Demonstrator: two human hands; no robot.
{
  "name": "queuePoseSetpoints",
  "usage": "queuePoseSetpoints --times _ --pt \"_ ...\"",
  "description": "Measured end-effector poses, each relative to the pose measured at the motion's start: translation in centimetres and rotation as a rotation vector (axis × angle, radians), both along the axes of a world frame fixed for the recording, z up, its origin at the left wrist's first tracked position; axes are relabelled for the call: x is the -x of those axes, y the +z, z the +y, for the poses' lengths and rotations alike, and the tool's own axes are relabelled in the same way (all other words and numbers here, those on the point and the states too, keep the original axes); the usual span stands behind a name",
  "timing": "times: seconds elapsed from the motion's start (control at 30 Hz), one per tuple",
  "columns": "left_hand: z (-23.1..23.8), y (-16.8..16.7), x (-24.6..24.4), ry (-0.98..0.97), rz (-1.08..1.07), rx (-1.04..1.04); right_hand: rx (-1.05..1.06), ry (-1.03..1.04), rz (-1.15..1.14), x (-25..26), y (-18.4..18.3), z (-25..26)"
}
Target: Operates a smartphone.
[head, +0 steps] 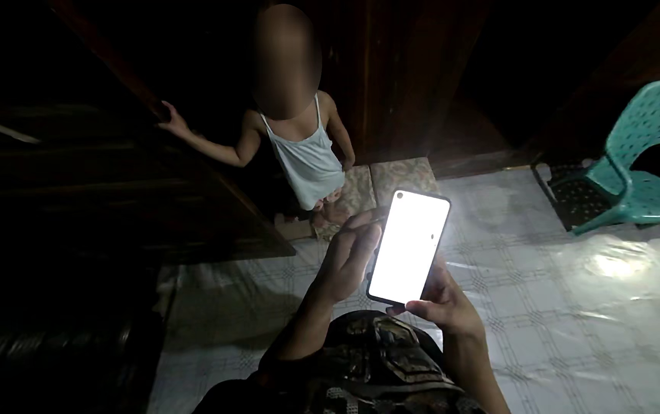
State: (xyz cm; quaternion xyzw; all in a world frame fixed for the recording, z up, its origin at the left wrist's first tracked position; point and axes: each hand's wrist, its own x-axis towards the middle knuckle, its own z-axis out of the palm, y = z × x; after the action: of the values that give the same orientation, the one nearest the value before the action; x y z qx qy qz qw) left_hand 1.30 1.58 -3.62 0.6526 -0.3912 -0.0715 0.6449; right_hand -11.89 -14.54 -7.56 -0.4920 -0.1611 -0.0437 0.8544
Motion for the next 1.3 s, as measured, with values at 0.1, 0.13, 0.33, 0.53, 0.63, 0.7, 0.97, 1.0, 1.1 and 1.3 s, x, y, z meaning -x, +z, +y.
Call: queuePoseSetpoints --times 0.1,0.13,0.33,0.53,0.63,0.7,0.97,1.0,1.1,1.3 --pt "0.09 0.17 0.05 0.002 0.018 -0.021 0.006 -0.030 0.054 0.11 0.19 0.05" --pt "0.11 0.17 0.02 0.000 0.021 -0.027 0.002 -0.036 0.065 0.11 0.22 0.10" --pt "0.12 -0.13 -0.27 -0.023 0.032 -0.002 -0.004 -0.039 0.062 -0.16 0.18 0.20" --pt "0.17 -0.17 -0.18 0.000 0.015 -0.001 -0.008 -0.051 0.070 -0.13 0.19 0.31" --pt "0.17 -0.28 -0.19 0.010 0.011 -0.026 -0.012 -0.038 0.070 -0.19 0.12 0.21" --pt "0.12 -0.31 -0.19 0.005 0.016 -0.029 -0.036 -0.026 0.066 -0.15 0.08 0.16" --pt "-0.10 -0.48 -0.22 0.011 0.023 -0.084 -0.040 -0.040 0.066 0.05 0.01 0.04" --pt "-0.13 -0.48 -0.27 0.004 0.025 -0.095 -0.039 -0.044 0.070 0.06 0.07 0.04" --pt "-0.21 -0.60 -0.46 -0.029 -0.001 -0.084 -0.032 -0.049 0.066 0.01 0.14 -0.04" --pt "-0.22 -0.70 -0.73 -0.141 -0.078 -0.071 -0.023 -0.080 0.072 -0.02 0.16 -0.31"
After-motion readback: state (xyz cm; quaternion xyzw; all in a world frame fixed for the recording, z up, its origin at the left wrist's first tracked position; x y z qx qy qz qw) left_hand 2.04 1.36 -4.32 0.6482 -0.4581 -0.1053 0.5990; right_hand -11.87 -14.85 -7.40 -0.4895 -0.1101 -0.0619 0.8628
